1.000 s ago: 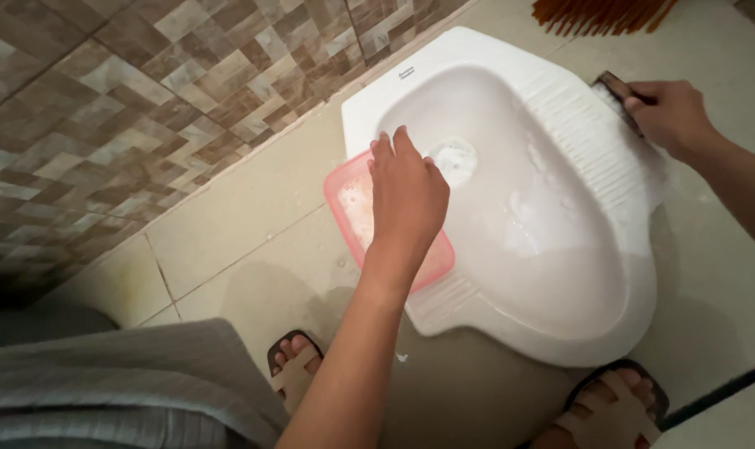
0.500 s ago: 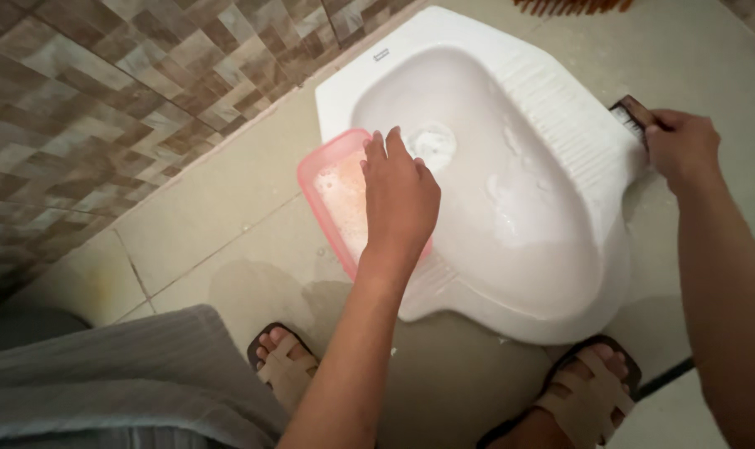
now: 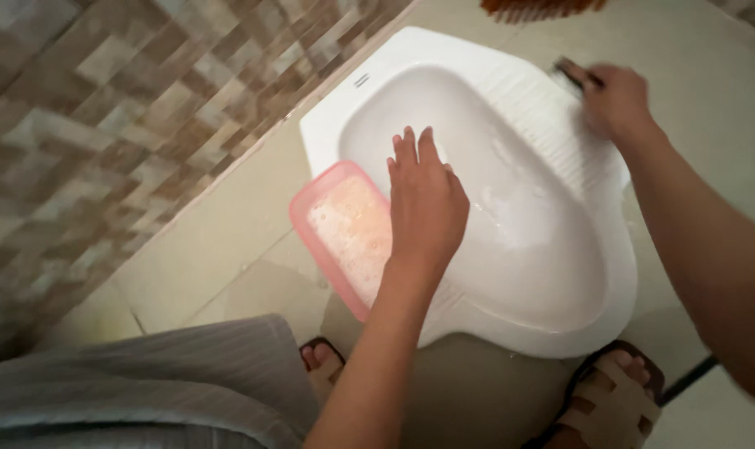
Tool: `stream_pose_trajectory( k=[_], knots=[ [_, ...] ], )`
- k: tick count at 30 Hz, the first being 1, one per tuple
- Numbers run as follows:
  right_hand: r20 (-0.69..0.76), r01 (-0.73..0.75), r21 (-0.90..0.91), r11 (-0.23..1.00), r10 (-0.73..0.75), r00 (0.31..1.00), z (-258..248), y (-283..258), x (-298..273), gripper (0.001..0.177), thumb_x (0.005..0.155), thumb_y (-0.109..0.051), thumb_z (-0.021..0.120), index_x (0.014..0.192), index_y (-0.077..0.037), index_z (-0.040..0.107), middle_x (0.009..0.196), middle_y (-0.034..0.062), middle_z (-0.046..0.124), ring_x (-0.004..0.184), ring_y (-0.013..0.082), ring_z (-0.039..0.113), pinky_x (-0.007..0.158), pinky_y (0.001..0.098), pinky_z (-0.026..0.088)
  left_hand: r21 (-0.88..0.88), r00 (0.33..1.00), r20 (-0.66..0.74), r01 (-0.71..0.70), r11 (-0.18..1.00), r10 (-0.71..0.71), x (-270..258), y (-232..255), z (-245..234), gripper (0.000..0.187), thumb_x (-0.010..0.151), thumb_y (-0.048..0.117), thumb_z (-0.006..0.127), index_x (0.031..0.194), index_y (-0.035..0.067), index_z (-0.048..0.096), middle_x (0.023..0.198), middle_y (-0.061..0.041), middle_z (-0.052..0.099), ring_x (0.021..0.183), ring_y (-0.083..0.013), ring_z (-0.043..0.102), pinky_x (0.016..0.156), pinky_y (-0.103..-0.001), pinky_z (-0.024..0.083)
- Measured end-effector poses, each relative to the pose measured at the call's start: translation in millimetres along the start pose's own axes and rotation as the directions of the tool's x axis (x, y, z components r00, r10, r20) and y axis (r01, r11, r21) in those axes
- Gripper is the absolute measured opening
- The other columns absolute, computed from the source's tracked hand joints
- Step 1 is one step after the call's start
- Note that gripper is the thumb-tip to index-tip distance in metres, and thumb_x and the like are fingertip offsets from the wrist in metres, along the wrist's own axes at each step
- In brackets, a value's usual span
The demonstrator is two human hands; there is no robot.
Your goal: The person scrubs a white floor-mounted urinal using a brush and a sponge. They repeatedly dip the sponge into a pink container of soapy water and scrub the urinal's surface and edges.
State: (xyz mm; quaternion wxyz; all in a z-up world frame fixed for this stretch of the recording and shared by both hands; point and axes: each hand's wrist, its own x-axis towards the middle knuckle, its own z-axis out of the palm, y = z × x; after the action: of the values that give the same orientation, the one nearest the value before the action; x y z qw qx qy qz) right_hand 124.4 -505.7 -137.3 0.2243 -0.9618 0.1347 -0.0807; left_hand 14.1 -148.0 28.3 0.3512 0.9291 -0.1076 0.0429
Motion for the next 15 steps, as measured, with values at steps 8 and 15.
stream_pose_trajectory(
  k=[8,15],
  knots=[
    [-0.037,-0.213,0.125,0.969,0.219,0.975,-19.3,9.5,-46.8,0.031,0.096,-0.009,0.06,0.122,-0.014,0.075,0.112,0.0201,0.072,0.102,0.0395,0.069,0.094,0.0445,0.052,0.022,0.992,0.124,-0.027,0.999,0.024,34.0,11.3,11.4,0.059,0.096,0.003,0.052,0.151,-0.01,0.033,0.158,-0.036,0.03,0.149,-0.0497,0.027,0.122,-0.057,0.023],
    [-0.06,-0.05,0.205,0.977,0.063,0.996,12.8,-65.2,15.5,0.024,0.095,-0.007,0.062,0.112,-0.013,0.077,0.107,0.0183,0.073,0.099,0.0419,0.067,0.089,0.0497,0.051,0.27,0.996,0.055,-0.077,0.96,0.064,50.0,19.9,41.1,0.073,0.096,0.012,0.055,0.156,-0.009,0.02,0.165,-0.032,0.016,0.154,-0.0431,0.014,0.123,-0.055,0.012]
  ],
)
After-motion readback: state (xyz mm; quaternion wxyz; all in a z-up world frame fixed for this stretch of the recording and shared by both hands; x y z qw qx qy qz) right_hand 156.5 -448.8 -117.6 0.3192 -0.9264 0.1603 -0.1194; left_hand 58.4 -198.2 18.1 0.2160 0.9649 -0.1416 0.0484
